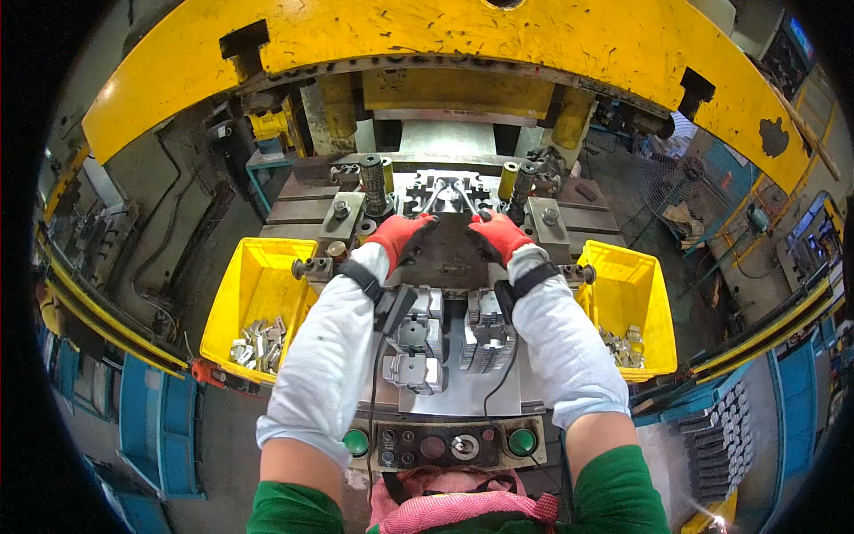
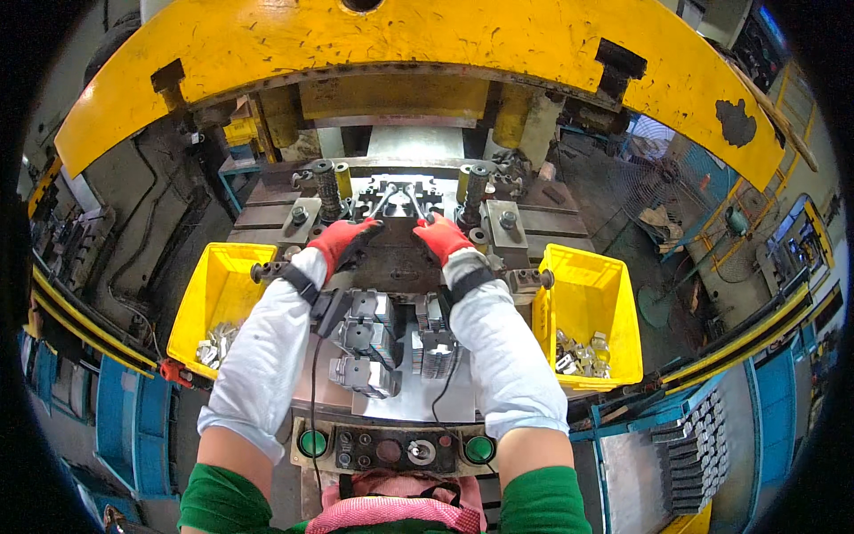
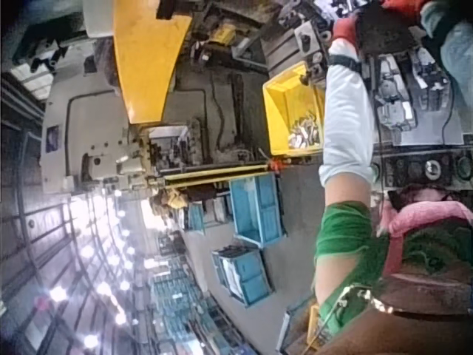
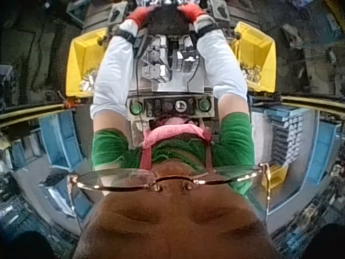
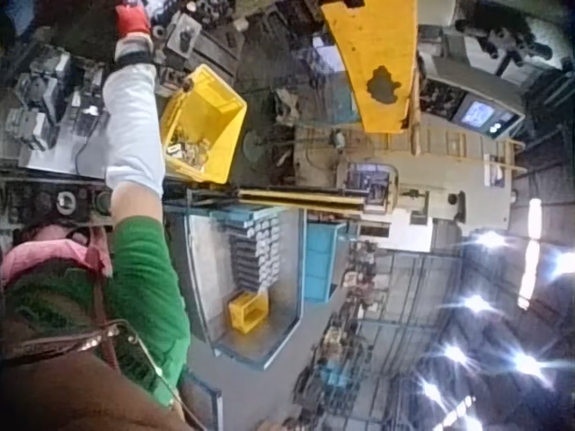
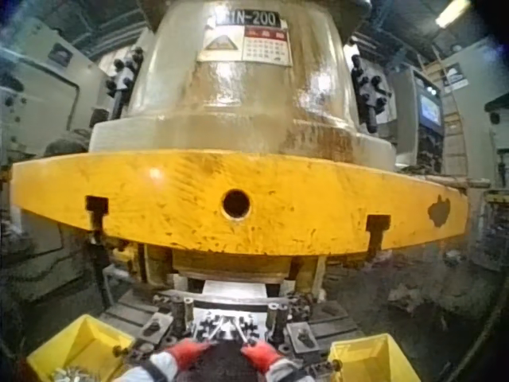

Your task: Operating a large industrial stamping press to shape or cut small metal components.

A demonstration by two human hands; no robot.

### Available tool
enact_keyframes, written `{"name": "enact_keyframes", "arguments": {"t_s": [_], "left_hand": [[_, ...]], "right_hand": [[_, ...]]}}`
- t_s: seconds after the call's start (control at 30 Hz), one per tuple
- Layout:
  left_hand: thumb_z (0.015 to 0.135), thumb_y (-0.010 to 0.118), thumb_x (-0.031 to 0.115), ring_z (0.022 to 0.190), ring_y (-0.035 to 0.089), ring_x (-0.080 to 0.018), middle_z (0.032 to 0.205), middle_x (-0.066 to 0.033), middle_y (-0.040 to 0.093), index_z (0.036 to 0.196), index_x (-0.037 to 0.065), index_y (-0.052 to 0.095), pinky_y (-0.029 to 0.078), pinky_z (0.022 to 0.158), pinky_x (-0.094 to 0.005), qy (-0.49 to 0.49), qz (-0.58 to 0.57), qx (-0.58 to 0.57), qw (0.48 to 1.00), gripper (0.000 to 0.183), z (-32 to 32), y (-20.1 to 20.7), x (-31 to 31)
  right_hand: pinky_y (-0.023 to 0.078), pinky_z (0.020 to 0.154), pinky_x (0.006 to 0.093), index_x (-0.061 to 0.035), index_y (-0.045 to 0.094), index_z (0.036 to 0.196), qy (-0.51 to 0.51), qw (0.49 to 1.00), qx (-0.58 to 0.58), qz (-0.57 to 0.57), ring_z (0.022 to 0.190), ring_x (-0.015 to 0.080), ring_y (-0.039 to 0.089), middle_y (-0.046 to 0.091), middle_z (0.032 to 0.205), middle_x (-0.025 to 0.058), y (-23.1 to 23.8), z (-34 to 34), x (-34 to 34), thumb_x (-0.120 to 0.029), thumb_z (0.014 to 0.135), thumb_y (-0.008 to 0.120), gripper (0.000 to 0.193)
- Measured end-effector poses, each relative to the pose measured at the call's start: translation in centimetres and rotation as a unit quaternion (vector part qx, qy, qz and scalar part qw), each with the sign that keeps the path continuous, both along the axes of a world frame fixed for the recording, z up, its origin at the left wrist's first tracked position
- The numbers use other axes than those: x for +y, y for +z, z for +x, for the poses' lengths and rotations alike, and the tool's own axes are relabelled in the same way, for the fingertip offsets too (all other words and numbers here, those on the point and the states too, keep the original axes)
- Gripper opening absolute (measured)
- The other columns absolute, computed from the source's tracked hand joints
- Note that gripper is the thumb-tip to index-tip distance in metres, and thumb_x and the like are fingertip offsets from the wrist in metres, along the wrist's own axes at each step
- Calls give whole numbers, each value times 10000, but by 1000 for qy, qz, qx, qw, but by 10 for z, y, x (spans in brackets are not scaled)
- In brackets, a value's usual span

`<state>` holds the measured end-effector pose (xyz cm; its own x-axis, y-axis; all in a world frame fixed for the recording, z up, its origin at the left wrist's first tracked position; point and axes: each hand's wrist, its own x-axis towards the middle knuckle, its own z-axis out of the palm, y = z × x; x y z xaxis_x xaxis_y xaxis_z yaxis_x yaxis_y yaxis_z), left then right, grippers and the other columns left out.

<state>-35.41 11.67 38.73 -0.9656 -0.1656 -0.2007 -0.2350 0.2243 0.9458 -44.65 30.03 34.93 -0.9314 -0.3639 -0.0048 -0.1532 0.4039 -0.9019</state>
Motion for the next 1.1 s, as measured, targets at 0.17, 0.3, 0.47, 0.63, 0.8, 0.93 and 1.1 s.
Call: {"name": "enact_keyframes", "arguments": {"t_s": [0.17,0.3,0.47,0.63,0.8,0.93,1.1], "left_hand": [[732,645,302,608,469,-69,763,18,575,900,9,600,382,561,-229,44,100,85,990,341,7,4,-11],[834,494,347,483,434,-27,707,57,490,1015,126,511,326,383,-163,108,107,129,980,287,104,5,-52],[791,575,222,513,457,-54,694,17,536,933,43,538,342,410,-214,307,-25,65,949,231,243,-45,-126],[775,592,227,444,459,-85,551,-5,494,772,11,557,347,377,-260,316,-203,-48,925,219,309,-102,-160],[768,596,237,398,445,-93,533,13,466,772,73,525,339,336,-248,376,-81,-73,920,178,312,-105,-133],[768,597,232,406,435,-78,571,21,467,813,99,482,326,325,-223,378,25,47,924,182,314,-93,-108],[766,597,202,429,464,-92,613,1,481,872,85,485,356,329,-224,440,80,36,894,194,341,-87,-93]], "right_hand": [[407,699,282,-36,516,1025,-57,988,14,-145,755,132,514,566,851,60,13,36,45,-233,723,607,372],[405,596,206,-64,387,1219,-123,961,58,-243,688,66,464,538,884,29,10,135,148,-149,789,551,468],[417,699,265,-9,384,1204,-410,911,45,-22,754,156,520,557,894,99,-31,234,257,-100,794,514,441],[423,712,285,-3,409,1188,-355,917,98,154,779,140,523,576,884,142,-50,271,254,-94,742,583,488],[426,689,280,-72,362,1232,-69,994,-54,62,739,131,534,586,848,96,-27,243,168,-154,754,576,531],[421,680,272,-71,358,1233,-30,994,-69,75,722,93,505,573,824,39,-23,221,130,-190,765,576,529],[386,773,240,-32,392,1209,-8,987,-53,-154,845,80,464,538,941,38,-11,176,105,-180,837,500,414]]}}
